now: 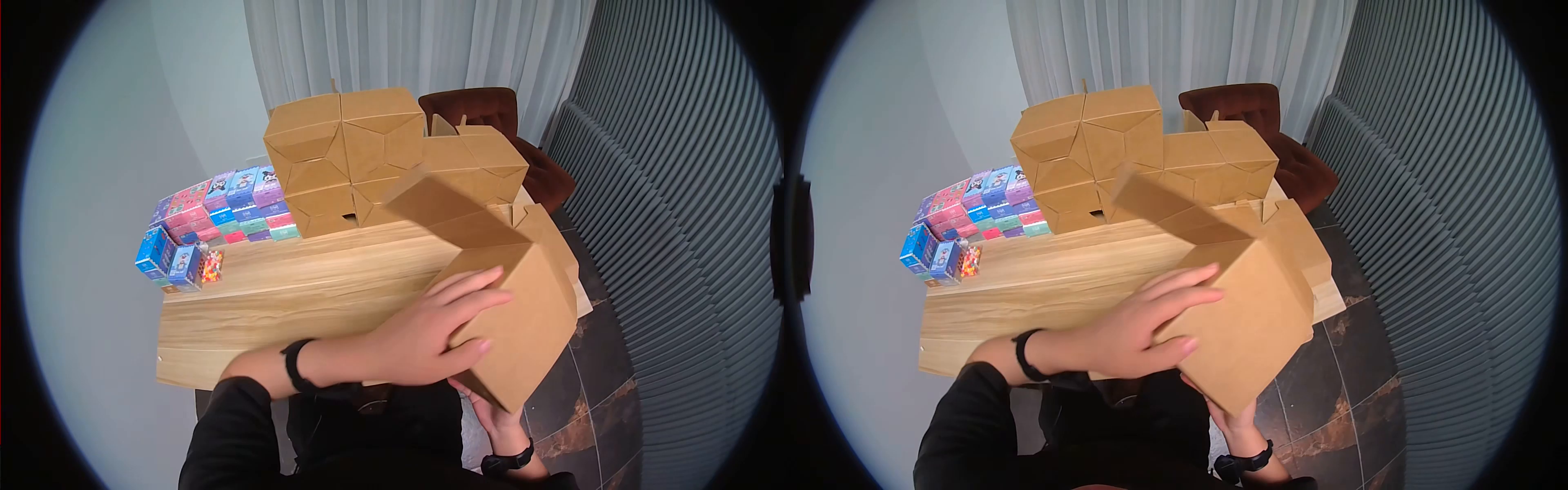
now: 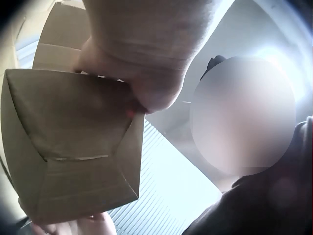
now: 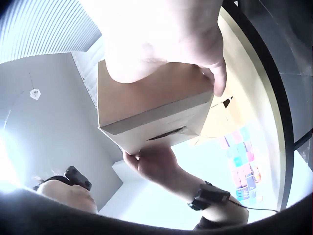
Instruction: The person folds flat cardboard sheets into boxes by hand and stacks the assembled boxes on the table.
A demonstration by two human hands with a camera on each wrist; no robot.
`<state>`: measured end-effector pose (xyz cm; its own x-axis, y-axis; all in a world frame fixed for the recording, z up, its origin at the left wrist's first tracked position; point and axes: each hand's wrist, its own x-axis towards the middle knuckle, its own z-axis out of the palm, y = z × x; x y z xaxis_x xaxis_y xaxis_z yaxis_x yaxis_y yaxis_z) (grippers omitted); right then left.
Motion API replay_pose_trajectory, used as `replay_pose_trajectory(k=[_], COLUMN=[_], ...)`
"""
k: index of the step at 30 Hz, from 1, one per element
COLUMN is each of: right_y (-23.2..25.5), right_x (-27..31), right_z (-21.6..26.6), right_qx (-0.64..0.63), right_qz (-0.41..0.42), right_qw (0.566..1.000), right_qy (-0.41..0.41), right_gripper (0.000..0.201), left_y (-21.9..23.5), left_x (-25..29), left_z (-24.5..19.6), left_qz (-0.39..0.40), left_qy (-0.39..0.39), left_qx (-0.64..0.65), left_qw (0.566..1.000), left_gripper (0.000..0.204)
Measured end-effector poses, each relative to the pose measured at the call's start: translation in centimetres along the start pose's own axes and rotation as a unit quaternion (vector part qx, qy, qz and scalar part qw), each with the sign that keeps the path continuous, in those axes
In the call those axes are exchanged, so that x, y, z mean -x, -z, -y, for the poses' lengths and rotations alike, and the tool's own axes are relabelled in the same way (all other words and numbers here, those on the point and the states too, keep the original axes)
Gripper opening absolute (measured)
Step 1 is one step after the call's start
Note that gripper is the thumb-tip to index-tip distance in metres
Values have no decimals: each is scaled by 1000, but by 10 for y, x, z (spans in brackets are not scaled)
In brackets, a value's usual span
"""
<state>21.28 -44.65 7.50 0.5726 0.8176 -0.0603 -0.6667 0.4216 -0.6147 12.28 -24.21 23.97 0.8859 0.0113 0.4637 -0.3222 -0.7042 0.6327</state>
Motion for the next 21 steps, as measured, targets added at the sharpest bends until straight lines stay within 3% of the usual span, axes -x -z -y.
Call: replay_pose_trajectory(k=[4,9,14,19,21], right_y=[-14,-25,-30,-35,-38], right_x=[-28,-76,-151,-244,-274], right_z=[25,70,122,167,178], right_qx=[19,85,150,240,271], right_qz=[21,23,49,53,46], right_qw=[999,994,986,969,961], right_qy=[16,58,55,26,-23], right_gripper=[74,68,64,62,63], left_y=[0,12,22,22,22], left_x=[-48,-90,-126,-160,-171], left_z=[19,43,86,152,176], left_qz=[-4,-44,-161,-258,-279], left_qy=[-38,-65,-100,-56,-47], left_qx=[33,38,46,43,37], left_qw=[999,996,981,964,958], left_gripper=[52,51,49,51,53])
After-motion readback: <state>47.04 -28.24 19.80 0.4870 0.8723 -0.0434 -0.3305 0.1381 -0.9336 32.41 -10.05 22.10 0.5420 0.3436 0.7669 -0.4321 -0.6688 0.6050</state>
